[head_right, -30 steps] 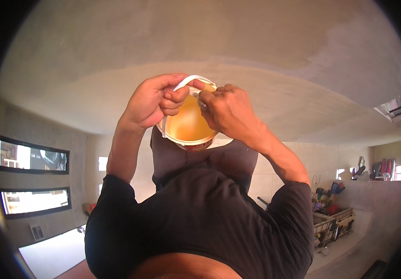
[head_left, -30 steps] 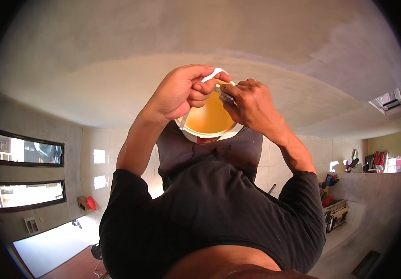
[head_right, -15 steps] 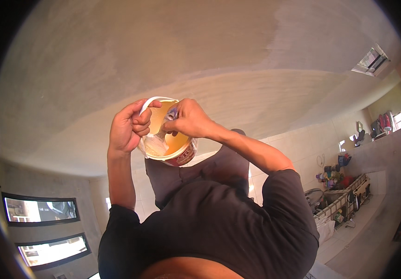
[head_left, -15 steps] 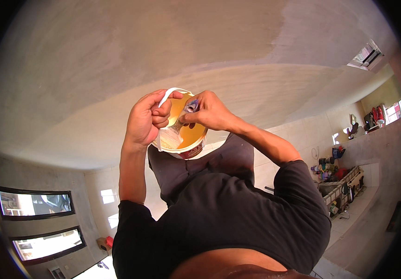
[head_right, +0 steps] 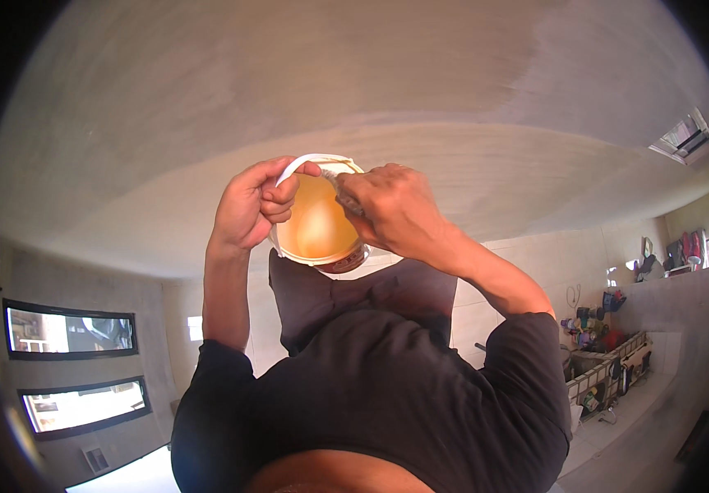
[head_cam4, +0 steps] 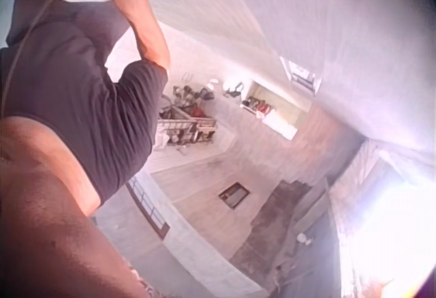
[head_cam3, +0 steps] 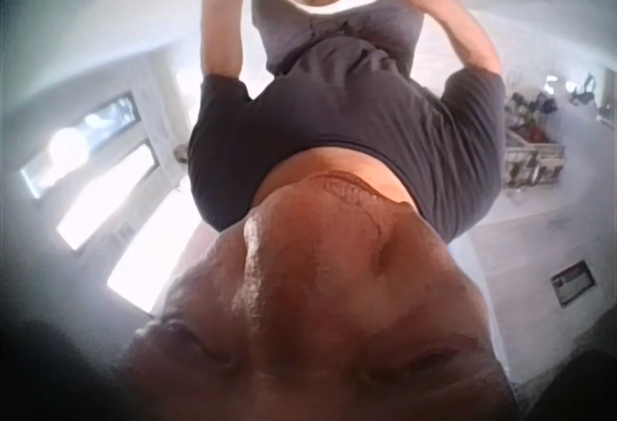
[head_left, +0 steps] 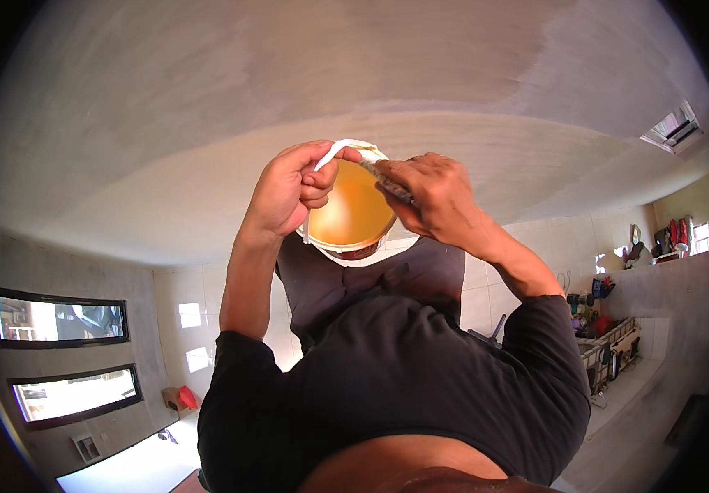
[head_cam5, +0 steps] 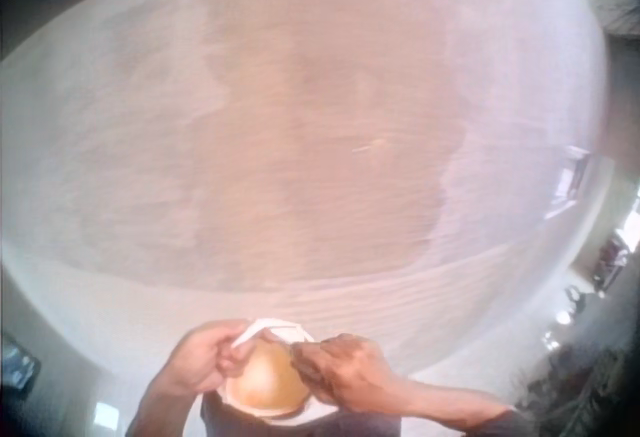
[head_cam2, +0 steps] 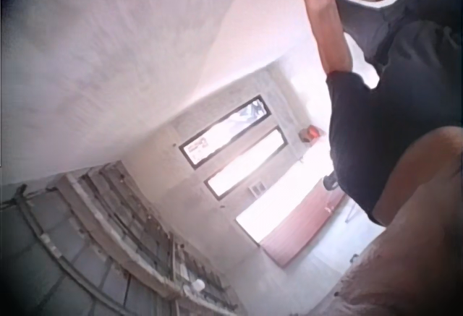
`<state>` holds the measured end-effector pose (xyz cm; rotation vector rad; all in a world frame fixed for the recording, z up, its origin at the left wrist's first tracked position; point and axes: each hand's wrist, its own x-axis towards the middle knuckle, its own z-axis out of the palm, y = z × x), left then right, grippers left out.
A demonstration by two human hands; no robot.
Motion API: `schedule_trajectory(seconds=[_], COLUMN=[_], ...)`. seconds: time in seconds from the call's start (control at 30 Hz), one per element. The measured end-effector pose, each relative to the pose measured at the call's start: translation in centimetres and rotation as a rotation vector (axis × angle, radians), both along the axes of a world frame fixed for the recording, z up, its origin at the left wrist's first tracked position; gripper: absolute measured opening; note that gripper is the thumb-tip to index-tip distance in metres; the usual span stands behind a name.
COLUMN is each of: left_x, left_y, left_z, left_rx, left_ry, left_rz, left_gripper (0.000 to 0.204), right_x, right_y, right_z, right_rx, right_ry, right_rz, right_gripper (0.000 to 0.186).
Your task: The person paints a ceiling using a paintbrush and a bucket of paint. They repeatedly dip the brush into the bucket and apply paint to the ceiling surface in a room with windows and scattered items.
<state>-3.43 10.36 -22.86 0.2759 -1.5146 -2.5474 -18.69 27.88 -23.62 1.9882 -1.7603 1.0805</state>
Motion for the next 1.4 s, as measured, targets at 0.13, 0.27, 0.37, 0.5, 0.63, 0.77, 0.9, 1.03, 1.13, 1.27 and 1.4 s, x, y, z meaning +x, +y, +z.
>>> schedule_trajectory(seconds=[0.13,0.27,0.37,0.5,0.63,0.77,0.9,1.03,1.13,1.27,1.4], left_x=[-0.4,-0.7,-1.0,-0.6,-0.3,0.1,0.8,3.3,4.6,7.3,8.5], left_y=[0.2,0.0,-0.2,-0.6,-2.0,-2.7,-2.8,-2.9,-3.1,-3.3,-2.7], left_z=[0.3,0.1,0.0,-0.8,-2.2,-2.1,-1.5,-1.3,-0.6,0.3,0.9], left_rx=[-0.018,-0.013,-0.007,0.037,0.131,0.153,0.132,0.082,0.062,0.022,-0.056], left_ry=[0.020,0.019,-0.001,-0.004,0.011,0.015,0.020,0.030,0.059,0.093,0.052], left_rz=[0.004,0.005,0.011,0.018,0.054,0.109,0.178,0.293,0.350,0.419,0.543], left_gripper=[0.040,0.040,0.040,0.039,0.035,0.035,0.035,0.035,0.035,0.035,0.035], right_x=[-0.4,-0.3,0.1,-0.5,-2.5,-6.0,-9.8,-12.4,-13.7,-13.8,-14.3], right_y=[0.7,0.1,-0.8,-0.1,2.1,6.4,8.7,5.4,1.3,-4.4,-7.4], right_z=[0.7,0.2,-1.2,-1.0,-1.0,-2.2,-5.8,-12.4,-18.0,-23.4,-25.9], right_rx=[0.152,0.448,0.469,0.463,0.269,0.066,-0.188,-0.253,-0.261,-0.276,-0.308], right_ry=[-0.334,-0.780,-1.020,-0.925,-1.074,-1.171,-1.216,-1.205,-1.286,-1.401,-1.454], right_rz=[-0.089,-0.005,0.144,0.010,0.055,0.017,-0.056,-0.106,-0.108,-0.020,0.000], right_gripper=[0.023,0.031,0.030,0.030,0.029,0.029,0.030,0.030,0.031,0.030,0.030])
